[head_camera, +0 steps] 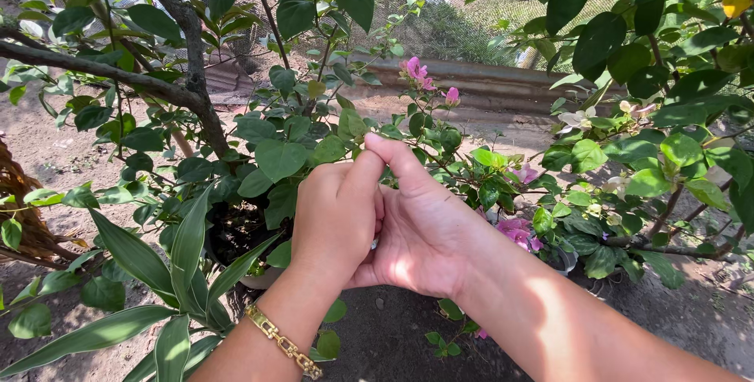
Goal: The person sprays a liquid onto the leaves and flowers of various plants in an outdoor garden using a spray bottle.
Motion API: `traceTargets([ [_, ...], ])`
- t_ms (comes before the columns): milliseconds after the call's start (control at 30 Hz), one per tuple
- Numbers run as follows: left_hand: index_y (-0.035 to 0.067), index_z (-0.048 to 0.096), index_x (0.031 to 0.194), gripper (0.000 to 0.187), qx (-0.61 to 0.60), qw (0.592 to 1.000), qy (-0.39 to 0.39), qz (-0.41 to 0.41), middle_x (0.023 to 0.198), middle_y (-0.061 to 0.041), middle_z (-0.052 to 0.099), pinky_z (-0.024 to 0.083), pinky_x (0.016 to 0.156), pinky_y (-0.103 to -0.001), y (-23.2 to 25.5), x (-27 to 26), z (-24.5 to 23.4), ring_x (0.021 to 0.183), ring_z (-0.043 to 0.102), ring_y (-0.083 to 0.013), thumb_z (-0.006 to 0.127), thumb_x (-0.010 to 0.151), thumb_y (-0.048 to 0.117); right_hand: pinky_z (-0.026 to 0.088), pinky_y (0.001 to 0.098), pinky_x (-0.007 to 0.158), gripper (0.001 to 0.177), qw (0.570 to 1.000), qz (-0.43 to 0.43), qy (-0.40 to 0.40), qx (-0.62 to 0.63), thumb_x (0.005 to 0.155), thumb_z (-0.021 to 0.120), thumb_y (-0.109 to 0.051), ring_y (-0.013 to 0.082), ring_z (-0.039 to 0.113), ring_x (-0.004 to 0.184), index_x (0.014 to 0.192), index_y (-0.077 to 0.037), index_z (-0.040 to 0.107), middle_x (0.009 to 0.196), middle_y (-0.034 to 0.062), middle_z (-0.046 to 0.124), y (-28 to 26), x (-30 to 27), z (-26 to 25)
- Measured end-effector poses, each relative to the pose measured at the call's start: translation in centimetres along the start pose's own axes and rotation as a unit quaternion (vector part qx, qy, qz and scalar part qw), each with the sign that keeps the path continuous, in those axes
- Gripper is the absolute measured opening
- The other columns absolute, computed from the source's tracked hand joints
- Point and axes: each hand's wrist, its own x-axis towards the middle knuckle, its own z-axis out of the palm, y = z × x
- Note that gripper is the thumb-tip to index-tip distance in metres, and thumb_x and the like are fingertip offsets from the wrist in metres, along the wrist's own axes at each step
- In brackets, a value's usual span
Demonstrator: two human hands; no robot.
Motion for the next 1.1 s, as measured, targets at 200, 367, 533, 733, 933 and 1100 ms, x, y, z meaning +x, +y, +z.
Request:
traceTargets([
  [200,-0.003,0.065,0.055,0.064,0.01,1.0,-0.012,-0.026,0.049,-0.014,0.063,0.049,0.049,-0.04,0.3,0.3,-0.1,0.046,0.063,-0.0238,0.05,0.087,0.05,0.048,0.065,0.101,0.092,1.0,-0.012,0.018,0.011,0.08,0.06,-0.071,0.0362,0.064,0.117,0.131,0.005,0.053,0.127,0.0207,0.062,0.0,0.1,0.1],
  [367,-0.004,0.066,0.055,0.063,0.033,0.999,-0.016,-0.013,0.051,-0.015,0.065,0.05,0.053,-0.041,0.3,0.2,0.4,0.049,0.065,-0.0265,0.052,0.086,0.049,0.046,0.0654,0.106,0.09,1.0,-0.002,-0.004,0.028,0.081,0.062,-0.069,0.0372,0.063,0.12,0.132,0.004,0.052,0.129,0.021,0.061,-0.1,-0.4,-0.7],
  [533,-0.003,0.068,0.057,0.065,0.053,0.996,-0.057,-0.049,0.053,-0.015,0.066,0.053,0.056,-0.042,0.3,0.6,1.5,0.051,0.068,-0.028,0.05,0.086,0.053,0.044,0.0671,0.106,0.094,0.997,-0.012,-0.002,0.075,0.078,0.065,-0.07,0.0403,0.062,0.121,0.131,0.006,0.052,0.128,0.0234,0.061,0.2,-1.3,-1.8],
  [733,-0.003,0.07,0.056,0.069,0.058,0.994,-0.091,-0.012,0.052,-0.018,0.067,0.055,0.058,-0.043,-0.5,2.2,4.1,0.051,0.069,-0.0301,0.047,0.087,0.054,0.041,0.0688,0.107,0.094,0.993,-0.002,0.021,0.113,0.078,0.067,-0.067,0.0425,0.058,0.124,0.131,0.009,0.051,0.13,0.026,0.059,-1.3,-1.4,-4.1],
  [933,-0.002,0.07,0.056,0.068,0.051,0.992,-0.113,0.0,0.053,-0.017,0.068,0.056,0.06,-0.043,-0.3,3.2,5.7,0.053,0.071,-0.0304,0.047,0.087,0.055,0.04,0.0699,0.107,0.092,0.987,-0.024,0.074,0.14,0.08,0.065,-0.067,0.0409,0.058,0.125,0.131,0.008,0.05,0.131,0.0239,0.058,-2.2,-1.9,-5.1],
  [1100,-0.002,0.071,0.056,0.069,0.068,0.991,-0.108,0.032,0.054,-0.018,0.069,0.056,0.062,-0.043,-0.1,2.4,6.4,0.055,0.072,-0.0314,0.046,0.087,0.054,0.041,0.0678,0.107,0.088,0.99,-0.028,0.077,0.114,0.077,0.064,-0.066,0.0395,0.059,0.124,0.131,0.001,0.053,0.132,0.0216,0.061,-2.0,-2.6,-5.3],
])
